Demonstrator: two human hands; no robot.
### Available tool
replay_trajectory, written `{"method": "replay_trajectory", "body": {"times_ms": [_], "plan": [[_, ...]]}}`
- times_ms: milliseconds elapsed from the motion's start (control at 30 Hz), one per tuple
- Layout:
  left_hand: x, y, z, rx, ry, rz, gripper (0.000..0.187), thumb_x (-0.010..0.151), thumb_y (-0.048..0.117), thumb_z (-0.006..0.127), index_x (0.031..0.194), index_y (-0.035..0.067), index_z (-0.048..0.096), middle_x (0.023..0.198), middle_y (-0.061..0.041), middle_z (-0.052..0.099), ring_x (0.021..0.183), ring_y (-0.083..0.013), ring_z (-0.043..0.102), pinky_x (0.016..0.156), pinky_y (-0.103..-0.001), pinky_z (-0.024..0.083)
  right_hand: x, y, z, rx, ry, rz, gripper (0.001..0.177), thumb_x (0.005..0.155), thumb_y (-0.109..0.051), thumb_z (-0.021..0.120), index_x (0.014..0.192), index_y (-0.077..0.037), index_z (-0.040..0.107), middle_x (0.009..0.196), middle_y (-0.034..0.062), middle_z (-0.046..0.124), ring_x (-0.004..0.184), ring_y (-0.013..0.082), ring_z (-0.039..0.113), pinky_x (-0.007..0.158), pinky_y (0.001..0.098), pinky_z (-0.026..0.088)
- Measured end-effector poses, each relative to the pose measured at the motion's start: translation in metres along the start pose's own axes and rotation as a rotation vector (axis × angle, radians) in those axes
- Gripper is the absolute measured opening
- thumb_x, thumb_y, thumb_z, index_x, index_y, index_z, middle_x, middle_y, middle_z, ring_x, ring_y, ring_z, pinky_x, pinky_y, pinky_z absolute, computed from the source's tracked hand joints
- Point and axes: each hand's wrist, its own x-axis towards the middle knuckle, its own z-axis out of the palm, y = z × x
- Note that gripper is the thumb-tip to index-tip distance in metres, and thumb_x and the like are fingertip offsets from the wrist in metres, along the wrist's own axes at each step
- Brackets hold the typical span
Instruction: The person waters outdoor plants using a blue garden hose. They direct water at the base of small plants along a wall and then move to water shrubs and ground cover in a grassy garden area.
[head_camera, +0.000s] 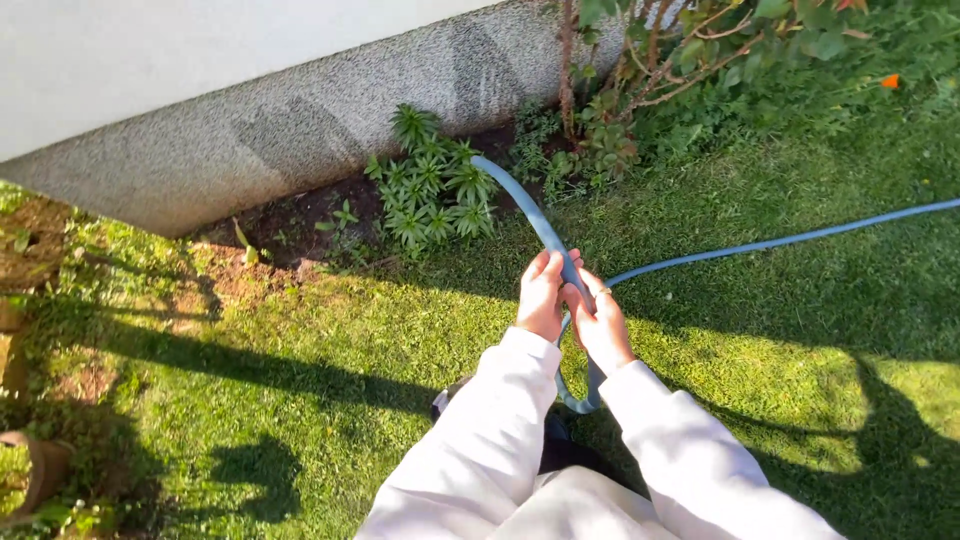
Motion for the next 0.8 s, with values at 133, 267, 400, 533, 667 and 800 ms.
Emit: {"method": "replay_trajectory", "body": {"times_ms": [133,267,400,533,667,800], "plan": [[-0.013,-0.009,-0.016,-0.128,0.09,0.069,0.043,0.105,0.02,0.058,0.142,0.002,0.049,0.124,-0.018,0.07,0.114,-0.0242,0.07,0.091,-0.035,0.059,-0.03,-0.03,-0.004,-0.059,-0.097,-0.087,0.04,0.1,-0.031,0.066,0.137,-0.019,0.063,0.127,0.0145,0.07,0.118,0.0344,0.065,0.097,0.0477,0.055],[-0.039,-0.006,-0.03,-0.137,0.186,0.131,0.046,0.105,0.018,0.055,0.147,0.001,0.045,0.123,-0.017,0.07,0.109,-0.0212,0.071,0.087,-0.029,0.059,-0.046,-0.03,0.002,-0.096,-0.214,-0.103,0.038,0.101,-0.032,0.065,0.138,-0.023,0.063,0.12,0.0134,0.072,0.112,0.033,0.068,0.096,0.0464,0.055],[-0.057,-0.001,-0.063,-0.24,0.243,0.211,0.052,0.103,0.014,0.058,0.15,-0.001,0.041,0.121,-0.021,0.069,0.106,-0.0248,0.072,0.088,-0.033,0.06,-0.06,-0.027,0.025,-0.101,-0.302,-0.076,0.041,0.098,-0.045,0.066,0.137,-0.031,0.063,0.109,0.0076,0.075,0.105,0.0269,0.07,0.095,0.0443,0.055],[-0.066,-0.006,-0.093,-0.319,0.297,0.295,0.052,0.103,0.013,0.06,0.149,-0.001,0.041,0.12,-0.022,0.069,0.105,-0.0258,0.072,0.088,-0.032,0.059,-0.074,-0.014,0.051,-0.101,-0.369,-0.211,0.036,0.1,-0.034,0.066,0.136,-0.03,0.063,0.104,0.0095,0.076,0.098,0.0251,0.072,0.086,0.0427,0.058],[-0.086,0.004,-0.121,-0.375,0.361,0.36,0.051,0.104,0.016,0.061,0.148,0.001,0.042,0.117,-0.023,0.07,0.103,-0.027,0.073,0.089,-0.034,0.06,-0.081,0.009,0.081,-0.138,-0.472,-0.194,0.036,0.1,-0.037,0.066,0.136,-0.036,0.062,0.07,0.0059,0.069,0.057,0.0161,0.062,0.055,0.0313,0.053],[-0.123,0.027,-0.137,-0.355,0.381,0.405,0.047,0.104,0.019,0.061,0.144,-0.001,0.048,0.116,-0.021,0.071,0.104,-0.025,0.072,0.087,-0.03,0.059,-0.122,-0.015,0.096,0.053,-0.574,-0.082,0.037,0.102,-0.03,0.059,0.138,-0.027,0.059,0.061,-0.002,0.058,0.047,0.0065,0.052,0.044,0.0181,0.041]]}}
